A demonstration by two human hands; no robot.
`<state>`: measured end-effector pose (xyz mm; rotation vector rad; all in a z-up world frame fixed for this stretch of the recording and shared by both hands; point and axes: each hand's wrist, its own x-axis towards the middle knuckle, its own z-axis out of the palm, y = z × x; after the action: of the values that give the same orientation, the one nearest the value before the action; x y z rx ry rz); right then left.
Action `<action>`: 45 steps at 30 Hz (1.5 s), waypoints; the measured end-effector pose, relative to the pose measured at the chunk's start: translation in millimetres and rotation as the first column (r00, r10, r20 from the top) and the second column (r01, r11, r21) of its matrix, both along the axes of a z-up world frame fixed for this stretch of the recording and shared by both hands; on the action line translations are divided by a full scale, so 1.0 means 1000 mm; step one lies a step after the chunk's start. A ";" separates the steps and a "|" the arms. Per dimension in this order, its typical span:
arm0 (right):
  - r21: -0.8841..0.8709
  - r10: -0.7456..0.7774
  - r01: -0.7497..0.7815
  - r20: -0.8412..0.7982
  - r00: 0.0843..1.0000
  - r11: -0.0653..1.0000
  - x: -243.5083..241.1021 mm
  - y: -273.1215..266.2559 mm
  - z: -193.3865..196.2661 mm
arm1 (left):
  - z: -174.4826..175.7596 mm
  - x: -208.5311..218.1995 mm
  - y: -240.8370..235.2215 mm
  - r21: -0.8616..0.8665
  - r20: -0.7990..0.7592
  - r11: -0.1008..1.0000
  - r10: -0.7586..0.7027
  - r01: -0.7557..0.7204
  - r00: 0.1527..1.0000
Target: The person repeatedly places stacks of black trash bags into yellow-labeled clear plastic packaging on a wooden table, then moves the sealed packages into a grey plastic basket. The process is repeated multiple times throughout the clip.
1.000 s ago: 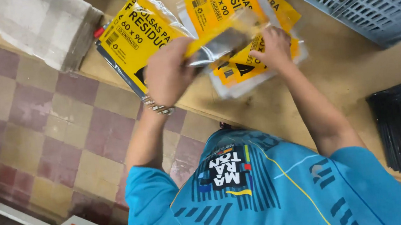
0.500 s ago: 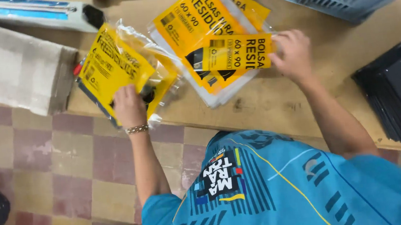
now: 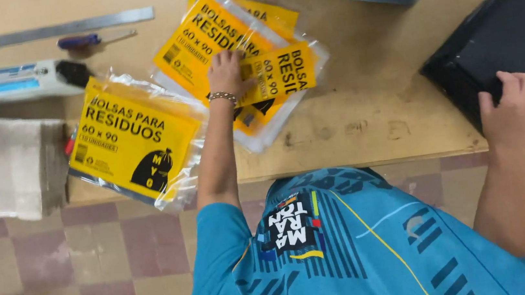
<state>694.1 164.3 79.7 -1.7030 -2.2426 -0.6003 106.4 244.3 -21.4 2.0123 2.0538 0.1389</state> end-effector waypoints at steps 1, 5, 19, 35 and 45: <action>0.023 0.021 -0.021 0.000 1.000 1.000 0.005 0.000 -0.004 | -0.005 -0.001 0.013 -0.031 0.024 0.999 0.023 -0.022 0.999; 0.025 0.000 0.000 0.006 1.000 1.000 0.037 0.006 -0.023 | -0.025 -0.032 0.023 -0.028 0.006 0.999 -0.027 0.028 1.000; -0.216 0.219 -0.365 -0.500 0.838 0.905 -0.223 -0.051 -0.089 | -0.052 -0.015 -0.003 0.440 -0.180 0.897 0.040 0.044 0.983; -0.770 -0.277 0.148 -0.038 0.960 0.620 -0.159 0.039 -0.083 | -0.002 0.115 -0.015 -0.244 0.145 0.958 0.190 -0.151 0.971; -0.924 -0.196 -0.203 -0.275 0.941 0.323 -0.111 0.052 -0.059 | 0.003 0.128 -0.008 -0.310 0.060 0.927 0.241 -0.212 0.969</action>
<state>582.8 215.9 21.0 -1.9407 -2.4018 1.3002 234.0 235.8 -18.6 1.5566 2.0945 -0.0332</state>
